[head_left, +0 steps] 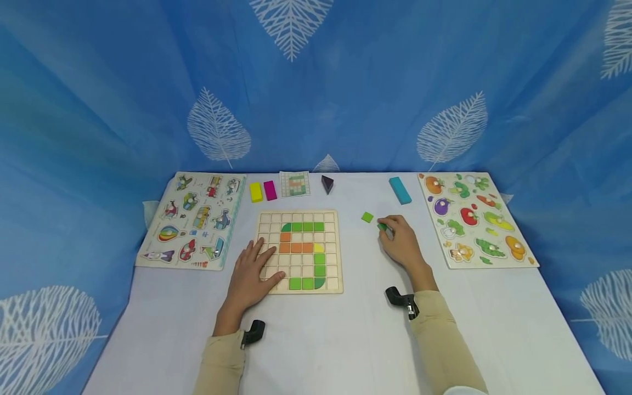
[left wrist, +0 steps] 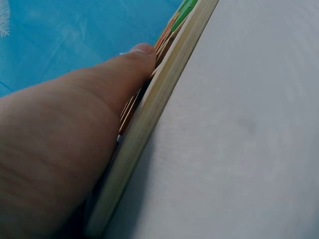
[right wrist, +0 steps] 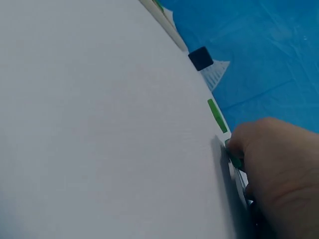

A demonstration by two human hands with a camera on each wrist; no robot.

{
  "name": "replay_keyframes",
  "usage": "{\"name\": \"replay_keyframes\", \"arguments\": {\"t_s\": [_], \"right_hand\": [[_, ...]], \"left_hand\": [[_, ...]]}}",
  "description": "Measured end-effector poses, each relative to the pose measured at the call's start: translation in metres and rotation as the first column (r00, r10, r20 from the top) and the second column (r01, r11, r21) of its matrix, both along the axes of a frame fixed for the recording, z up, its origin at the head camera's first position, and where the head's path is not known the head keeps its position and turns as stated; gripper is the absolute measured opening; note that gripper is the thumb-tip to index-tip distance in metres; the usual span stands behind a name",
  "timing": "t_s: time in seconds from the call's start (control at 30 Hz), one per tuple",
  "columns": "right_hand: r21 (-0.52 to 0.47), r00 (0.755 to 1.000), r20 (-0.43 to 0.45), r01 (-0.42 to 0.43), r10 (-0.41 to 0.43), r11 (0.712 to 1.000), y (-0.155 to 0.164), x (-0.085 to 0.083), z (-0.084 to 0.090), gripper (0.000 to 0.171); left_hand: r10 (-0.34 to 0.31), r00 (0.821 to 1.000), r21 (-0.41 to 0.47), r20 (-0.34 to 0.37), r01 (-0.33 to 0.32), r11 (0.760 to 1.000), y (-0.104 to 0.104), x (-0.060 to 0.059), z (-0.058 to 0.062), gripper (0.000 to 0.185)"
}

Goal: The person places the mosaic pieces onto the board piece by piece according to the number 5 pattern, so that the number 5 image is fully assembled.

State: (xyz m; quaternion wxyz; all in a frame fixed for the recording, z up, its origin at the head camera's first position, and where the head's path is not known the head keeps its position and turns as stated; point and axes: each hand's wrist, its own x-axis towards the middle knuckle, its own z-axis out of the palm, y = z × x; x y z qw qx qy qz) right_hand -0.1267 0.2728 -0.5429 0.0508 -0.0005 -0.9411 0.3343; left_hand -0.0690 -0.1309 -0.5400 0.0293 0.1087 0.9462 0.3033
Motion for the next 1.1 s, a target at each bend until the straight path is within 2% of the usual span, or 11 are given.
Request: {"name": "replay_keyframes", "arguments": {"t_s": [0.23, 0.4, 0.6, 0.7, 0.83, 1.1], "right_hand": [[0.024, 0.999, -0.013, 0.032, -0.031, 0.999, -0.006, 0.029, -0.001, 0.042], [0.013, 1.0, -0.007, -0.016, 0.016, 1.0, -0.009, 0.046, 0.001, 0.041], [-0.002, 0.993, -0.039, -0.11, 0.11, 0.994, -0.006, 0.05, 0.002, 0.047], [0.01, 0.99, -0.039, -0.134, 0.134, 0.991, -0.005, 0.048, 0.002, 0.041], [0.004, 0.993, -0.048, -0.11, 0.11, 0.994, -0.004, 0.048, 0.003, 0.033], [0.026, 0.996, -0.069, -0.063, 0.065, 0.998, -0.003, 0.055, 0.005, 0.033]], "left_hand": [[0.0, 1.0, -0.014, 0.014, 0.001, 1.0, -0.001, -0.003, -0.001, 0.076], [0.003, 1.0, -0.011, 0.013, -0.002, 1.0, -0.002, -0.002, -0.002, 0.075], [0.001, 1.0, 0.0, 0.014, -0.001, 1.0, -0.001, -0.002, 0.0, 0.075], [0.003, 1.0, -0.003, 0.022, -0.002, 1.0, -0.001, -0.002, 0.002, 0.075], [0.007, 1.0, -0.001, 0.02, -0.007, 1.0, 0.0, -0.001, 0.002, 0.075], [-0.003, 1.0, 0.001, 0.015, 0.003, 1.0, -0.003, -0.002, -0.001, 0.075]]}}
